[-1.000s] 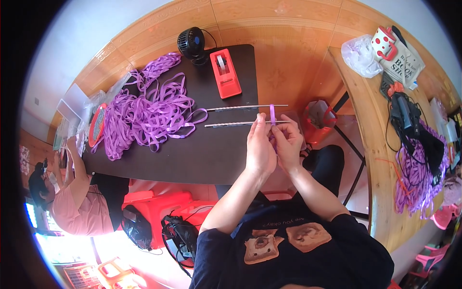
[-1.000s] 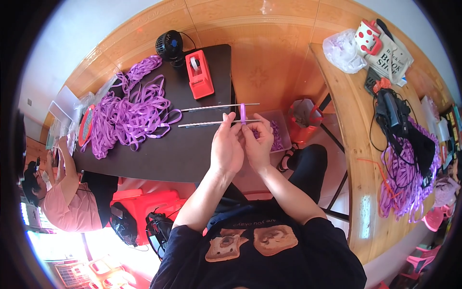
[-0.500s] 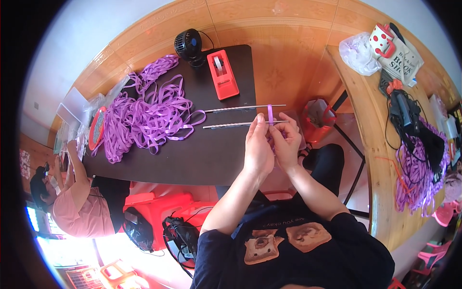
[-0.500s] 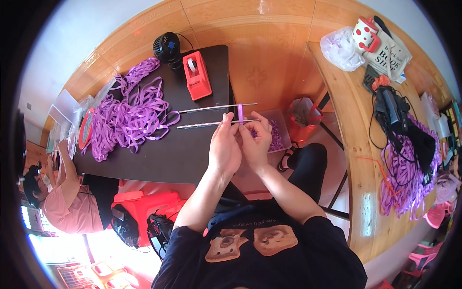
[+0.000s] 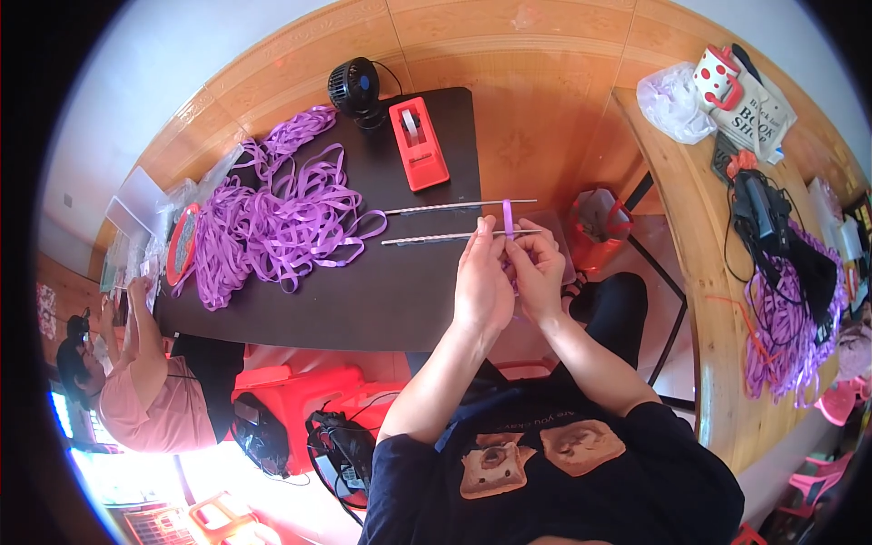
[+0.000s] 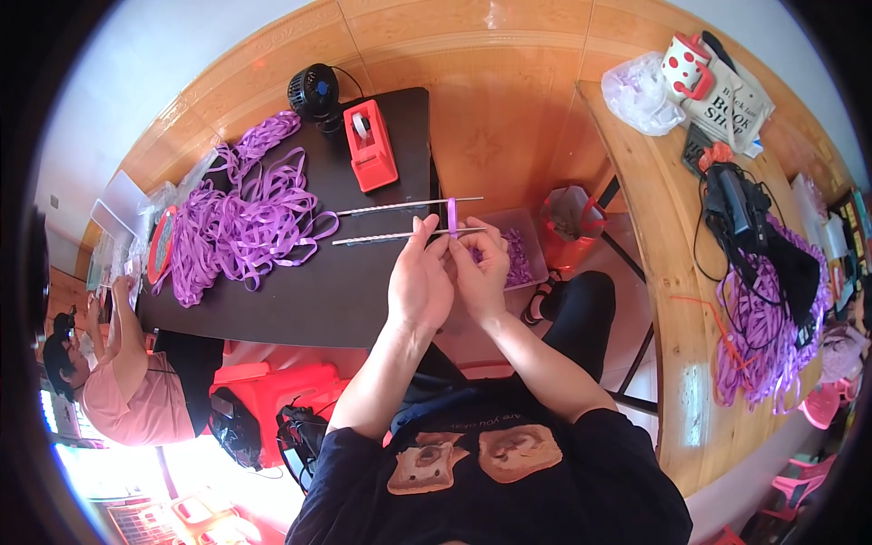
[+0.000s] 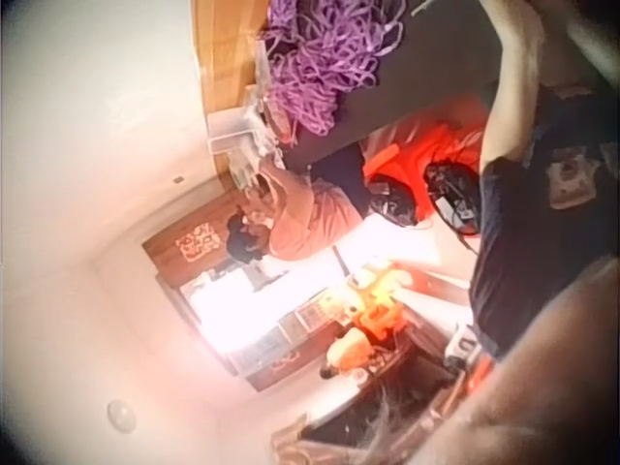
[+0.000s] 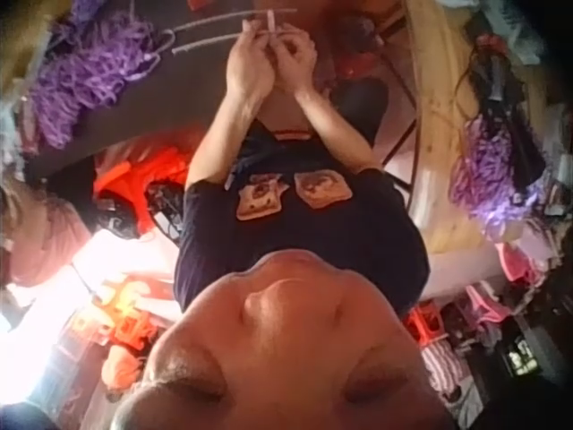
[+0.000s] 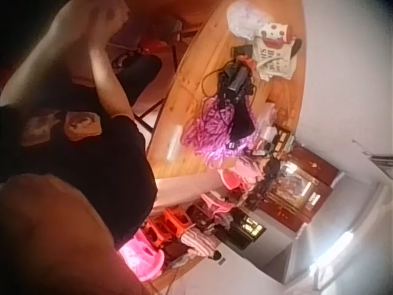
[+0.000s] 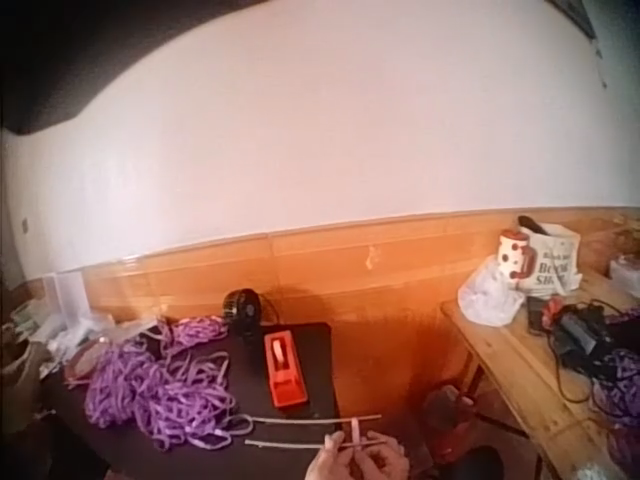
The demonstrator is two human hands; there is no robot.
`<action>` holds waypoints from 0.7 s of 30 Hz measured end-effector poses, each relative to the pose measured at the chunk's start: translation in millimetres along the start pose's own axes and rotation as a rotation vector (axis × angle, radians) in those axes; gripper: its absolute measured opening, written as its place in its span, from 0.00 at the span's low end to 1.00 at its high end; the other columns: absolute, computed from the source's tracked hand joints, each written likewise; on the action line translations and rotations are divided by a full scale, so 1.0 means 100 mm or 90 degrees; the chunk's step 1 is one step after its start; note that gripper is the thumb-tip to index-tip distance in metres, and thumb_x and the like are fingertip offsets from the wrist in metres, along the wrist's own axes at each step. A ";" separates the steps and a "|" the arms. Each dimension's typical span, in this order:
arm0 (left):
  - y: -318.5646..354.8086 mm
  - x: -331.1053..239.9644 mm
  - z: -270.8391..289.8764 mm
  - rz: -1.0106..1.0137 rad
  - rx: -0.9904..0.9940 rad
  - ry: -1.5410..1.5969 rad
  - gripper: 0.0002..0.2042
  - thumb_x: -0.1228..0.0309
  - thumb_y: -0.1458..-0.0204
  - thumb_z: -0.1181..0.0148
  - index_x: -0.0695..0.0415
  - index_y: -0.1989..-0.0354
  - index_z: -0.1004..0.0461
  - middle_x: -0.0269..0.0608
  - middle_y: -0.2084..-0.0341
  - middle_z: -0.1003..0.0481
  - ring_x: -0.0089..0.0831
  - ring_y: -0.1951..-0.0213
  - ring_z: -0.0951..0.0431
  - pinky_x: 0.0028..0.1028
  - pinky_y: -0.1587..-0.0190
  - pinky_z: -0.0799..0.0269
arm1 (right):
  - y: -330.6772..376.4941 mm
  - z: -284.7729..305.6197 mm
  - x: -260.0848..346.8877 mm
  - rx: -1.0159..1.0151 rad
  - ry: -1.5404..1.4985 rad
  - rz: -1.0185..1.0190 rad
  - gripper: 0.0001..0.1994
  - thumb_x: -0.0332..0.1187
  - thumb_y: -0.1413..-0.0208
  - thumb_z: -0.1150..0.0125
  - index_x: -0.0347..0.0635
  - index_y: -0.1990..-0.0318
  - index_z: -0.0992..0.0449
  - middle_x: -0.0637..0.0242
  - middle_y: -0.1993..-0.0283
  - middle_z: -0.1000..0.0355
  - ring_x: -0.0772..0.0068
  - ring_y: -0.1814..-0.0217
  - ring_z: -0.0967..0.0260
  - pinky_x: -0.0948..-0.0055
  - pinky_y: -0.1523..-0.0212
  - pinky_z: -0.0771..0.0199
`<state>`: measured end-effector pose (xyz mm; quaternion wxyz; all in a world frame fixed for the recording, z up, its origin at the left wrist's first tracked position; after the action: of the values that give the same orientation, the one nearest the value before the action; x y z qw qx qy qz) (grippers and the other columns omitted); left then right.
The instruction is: The person is tying purple ribbons onto a metal wire template to create decorative items.
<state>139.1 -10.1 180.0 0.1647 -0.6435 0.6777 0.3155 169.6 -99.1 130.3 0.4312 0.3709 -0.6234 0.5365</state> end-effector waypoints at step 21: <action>0.06 0.00 0.05 0.024 -0.025 0.014 0.32 0.47 0.39 0.61 0.64 0.38 0.49 0.61 0.37 0.49 0.47 0.35 0.48 0.41 0.34 0.61 | -0.84 -0.06 0.07 0.276 -0.123 -0.401 0.36 0.23 0.56 0.33 0.36 0.37 0.42 0.55 0.60 0.27 0.70 0.58 0.28 0.73 0.55 0.30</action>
<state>132.1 -6.7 177.9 0.1389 -0.6369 0.6853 0.3247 246.3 -105.3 166.3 0.4254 0.6753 -0.3893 0.4599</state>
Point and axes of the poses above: each hand's wrist, its own y-axis away from the middle knuckle, its own z-axis out of the back of the hand, x = y × z, the point moved 4 cm from there along -y, towards the middle knuckle
